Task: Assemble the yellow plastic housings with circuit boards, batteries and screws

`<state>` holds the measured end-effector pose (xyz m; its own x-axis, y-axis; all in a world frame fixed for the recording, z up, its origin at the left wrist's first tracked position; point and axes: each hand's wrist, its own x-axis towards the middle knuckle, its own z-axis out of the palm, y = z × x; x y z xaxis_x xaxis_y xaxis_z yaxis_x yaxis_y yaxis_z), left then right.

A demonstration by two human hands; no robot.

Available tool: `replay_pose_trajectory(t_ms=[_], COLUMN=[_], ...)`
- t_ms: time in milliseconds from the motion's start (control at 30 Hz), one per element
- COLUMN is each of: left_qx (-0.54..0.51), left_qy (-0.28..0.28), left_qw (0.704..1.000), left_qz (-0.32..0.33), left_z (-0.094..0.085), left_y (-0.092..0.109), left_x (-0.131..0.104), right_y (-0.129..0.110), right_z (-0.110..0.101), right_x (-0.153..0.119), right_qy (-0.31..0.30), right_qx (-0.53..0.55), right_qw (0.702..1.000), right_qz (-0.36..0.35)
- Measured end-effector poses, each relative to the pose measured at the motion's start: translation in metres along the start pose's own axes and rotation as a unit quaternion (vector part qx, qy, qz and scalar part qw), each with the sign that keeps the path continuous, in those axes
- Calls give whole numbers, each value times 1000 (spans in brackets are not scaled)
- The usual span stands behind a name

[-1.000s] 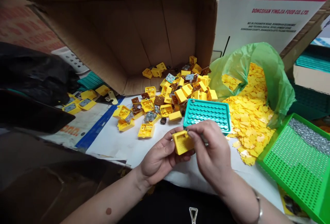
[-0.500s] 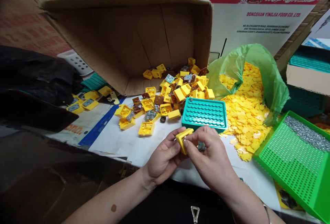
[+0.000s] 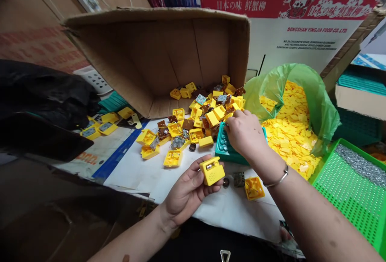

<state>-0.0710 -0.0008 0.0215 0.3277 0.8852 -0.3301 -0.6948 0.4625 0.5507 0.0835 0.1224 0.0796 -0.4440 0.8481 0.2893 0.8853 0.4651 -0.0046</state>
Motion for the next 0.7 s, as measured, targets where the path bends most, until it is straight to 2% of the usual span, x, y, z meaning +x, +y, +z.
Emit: replay_pose_trajectory(t_ms=[67, 167, 267, 333, 400, 467, 500, 633, 700], left_qx=[-5, -15, -27, -34, -34, -24, -16, 48, 80], left_qy=[2, 5, -5, -13, -22, -31, -35, -25, -15], left_qw=[1000, 1000, 1000, 999, 999, 999, 999, 998, 996], left_qz=[5, 9, 14, 19, 20, 17, 15, 32, 38], left_z=[-1, -3, -5, -5, -4, -3, -2, -2, -1], left_y=[2, 4, 3, 0, -3, -6, -8, -17, -21], left_x=[0, 1, 3, 3, 4, 4, 4, 2, 1], right_y=[1, -3, -14, -25, -37, -45, -48, -50, -49], right_z=[5, 2, -9, -15, -16, -13, -10, 1, 3], right_x=[6, -6, -38, -62, -83, -97, -101, -110, -114], right_qy=[-17, 18, 69, 24, -42, -73, -72, -25, -23], right_qx=[-8, 7, 150, 324, 460, 539, 560, 581, 603], right_qw=[1000, 1000, 986, 944, 880, 823, 804, 778, 759], right_qz=[-7, -5, 13, 49, 107, 164, 189, 238, 244])
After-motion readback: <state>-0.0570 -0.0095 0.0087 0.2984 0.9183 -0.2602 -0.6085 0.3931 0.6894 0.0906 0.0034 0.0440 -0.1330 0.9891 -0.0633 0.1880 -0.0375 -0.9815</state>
